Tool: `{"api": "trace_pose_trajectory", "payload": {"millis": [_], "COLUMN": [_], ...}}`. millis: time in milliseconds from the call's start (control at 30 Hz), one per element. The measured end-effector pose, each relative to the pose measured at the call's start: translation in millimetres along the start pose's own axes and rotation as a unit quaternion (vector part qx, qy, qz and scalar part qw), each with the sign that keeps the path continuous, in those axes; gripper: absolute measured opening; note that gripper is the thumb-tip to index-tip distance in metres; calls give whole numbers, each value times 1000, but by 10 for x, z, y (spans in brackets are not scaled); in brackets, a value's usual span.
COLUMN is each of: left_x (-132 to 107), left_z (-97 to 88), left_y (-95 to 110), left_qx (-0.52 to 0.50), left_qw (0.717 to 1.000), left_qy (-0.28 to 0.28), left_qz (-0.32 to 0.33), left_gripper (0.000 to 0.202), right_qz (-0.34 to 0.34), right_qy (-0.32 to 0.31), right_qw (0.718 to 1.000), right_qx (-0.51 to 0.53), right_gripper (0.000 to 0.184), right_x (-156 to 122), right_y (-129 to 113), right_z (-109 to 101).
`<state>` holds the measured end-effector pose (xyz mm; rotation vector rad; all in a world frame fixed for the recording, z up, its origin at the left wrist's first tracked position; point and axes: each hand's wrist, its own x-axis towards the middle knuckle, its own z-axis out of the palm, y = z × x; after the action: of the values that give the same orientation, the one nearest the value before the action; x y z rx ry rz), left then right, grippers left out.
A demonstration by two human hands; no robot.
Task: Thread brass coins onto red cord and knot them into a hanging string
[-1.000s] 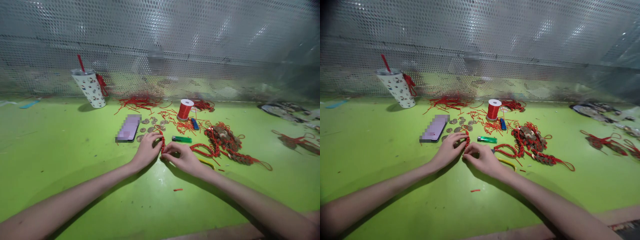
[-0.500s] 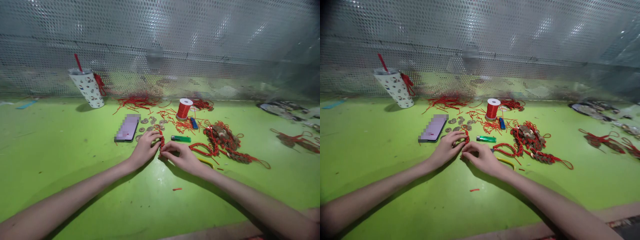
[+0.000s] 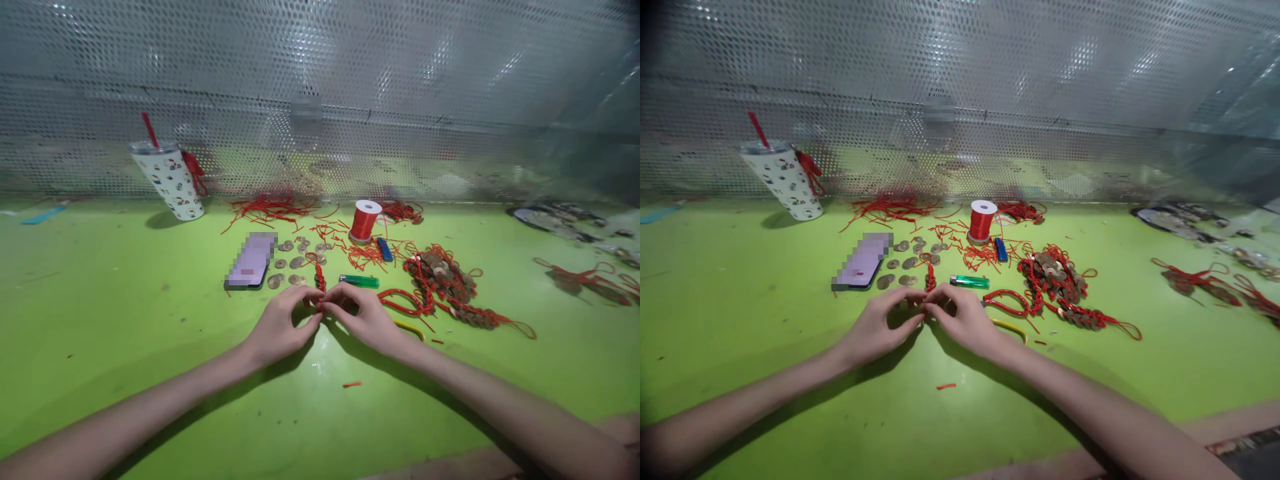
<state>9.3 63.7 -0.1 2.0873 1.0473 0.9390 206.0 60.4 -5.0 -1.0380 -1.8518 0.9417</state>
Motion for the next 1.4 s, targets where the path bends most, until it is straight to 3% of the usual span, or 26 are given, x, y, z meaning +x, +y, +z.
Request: {"api": "trace_pose_trajectory", "payload": {"millis": [167, 367, 467, 567, 600, 767, 867, 967, 1100, 1200, 1300, 1400], "left_x": [4, 23, 84, 156, 171, 127, 62, 42, 54, 40, 16, 8], "left_z": [33, 3, -118, -254, -284, -280, -244, -218, -146, -81, -51, -48], "left_y": [-32, -60, -130, -187, -189, -62, 25, 18, -112, -175, -161, -136], "left_qx": [-58, -40, 15, 43, 57, 144, 156, 212, 170, 130, 59, 24], "left_qw": [997, 999, 998, 971, 961, 911, 910, 892, 914, 950, 983, 997], "left_qy": [-16, -7, -36, -167, -187, -203, -212, -234, -153, -78, -37, -8], "left_qz": [-38, -31, 43, 164, 195, 327, 320, 324, 333, 274, 171, 71], "left_gripper": [21, 14, 8, 9, 11, 29, 30, 34, 29, 19, 9, 8], "right_qz": [12, 12, 16, 19, 19, 10, -2, -29, -61, -60, -58, -61], "right_qy": [0, 7, 10, 8, 6, 14, 30, 34, 24, 21, 23, 31], "right_qw": [1000, 1000, 1000, 1000, 1000, 1000, 998, 995, 989, 984, 977, 972], "right_qx": [15, 7, 14, 18, 17, -22, -58, -91, -131, -168, -206, -223], "right_gripper": [5, 6, 7, 7, 7, 8, 9, 12, 14, 14, 10, 9], "right_x": [2, 11, 10, 2, -1, -8, -7, -11, -39, -69, -84, -80], "right_y": [-10, -11, -15, -23, -23, 7, 36, 59, 94, 122, 141, 154], "right_z": [-8, -18, -17, -11, -8, 9, 14, 18, 33, 41, 34, 24]}}
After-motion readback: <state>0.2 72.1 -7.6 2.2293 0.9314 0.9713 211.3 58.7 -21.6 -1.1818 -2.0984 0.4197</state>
